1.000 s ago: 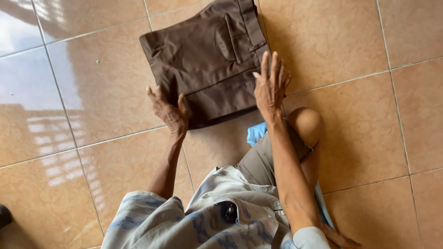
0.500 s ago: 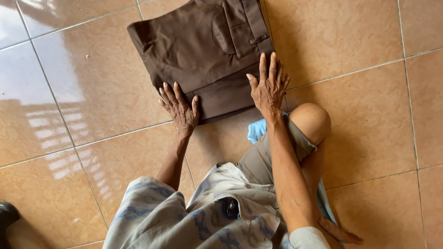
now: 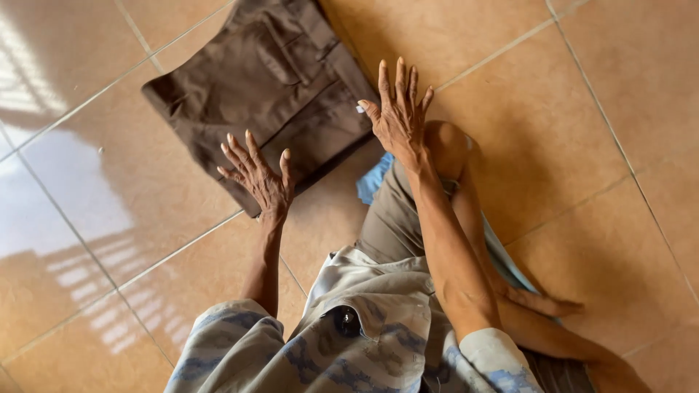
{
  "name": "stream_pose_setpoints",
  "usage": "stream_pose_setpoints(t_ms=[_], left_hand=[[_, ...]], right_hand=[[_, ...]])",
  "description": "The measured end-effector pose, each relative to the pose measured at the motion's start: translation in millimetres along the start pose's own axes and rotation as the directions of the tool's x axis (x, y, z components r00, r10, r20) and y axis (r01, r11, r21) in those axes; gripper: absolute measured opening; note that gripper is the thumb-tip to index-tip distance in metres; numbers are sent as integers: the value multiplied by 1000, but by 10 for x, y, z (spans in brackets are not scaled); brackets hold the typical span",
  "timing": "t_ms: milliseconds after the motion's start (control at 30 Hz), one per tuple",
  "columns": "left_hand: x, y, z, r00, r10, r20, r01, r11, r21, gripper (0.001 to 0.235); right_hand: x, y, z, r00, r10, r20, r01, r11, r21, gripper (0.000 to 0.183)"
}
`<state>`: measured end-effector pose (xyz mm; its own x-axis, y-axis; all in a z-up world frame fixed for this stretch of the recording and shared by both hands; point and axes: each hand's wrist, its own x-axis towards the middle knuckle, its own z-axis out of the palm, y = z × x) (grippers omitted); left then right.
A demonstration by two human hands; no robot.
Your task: The person sits cross-legged on a tiled floor and folds a pair of brown trousers by hand. They smooth the fabric, fold the legs together, and fold the garment into a compact rectangle before placing it aside.
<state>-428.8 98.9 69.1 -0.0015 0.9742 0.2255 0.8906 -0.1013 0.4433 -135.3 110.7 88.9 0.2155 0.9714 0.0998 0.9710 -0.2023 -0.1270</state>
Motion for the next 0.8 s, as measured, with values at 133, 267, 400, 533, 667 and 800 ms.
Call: stream_pose_setpoints(t_ms=[133, 267, 400, 533, 667, 800], left_hand=[[249, 775, 166, 979, 203, 22, -199, 972, -125, 78], [388, 1830, 423, 888, 450, 98, -420, 879, -226, 79], [133, 2882, 787, 741, 655, 148, -611, 749, -254, 84], [-433, 3778, 1187, 566, 807, 168, -703, 579, -413, 88], [-1290, 4578, 1387, 338, 928, 158, -713, 362, -601, 88], [-2226, 5145, 1339, 131, 980, 149, -689, 199, -697, 86]], right_hand=[[-387, 643, -295, 984, 159, -82, -168, 979, -115, 78], [-971, 1431, -544, 914, 390, -108, -397, 916, -53, 83], [-1816, 2174, -801, 775, 614, -151, -628, 774, -78, 81], [-2938, 2771, -990, 562, 813, -152, -819, 573, 36, 84], [-4248, 3110, -1032, 356, 881, -310, -917, 394, 68, 82], [-5303, 2996, -1242, 107, 907, -406, -945, 220, 241, 76]])
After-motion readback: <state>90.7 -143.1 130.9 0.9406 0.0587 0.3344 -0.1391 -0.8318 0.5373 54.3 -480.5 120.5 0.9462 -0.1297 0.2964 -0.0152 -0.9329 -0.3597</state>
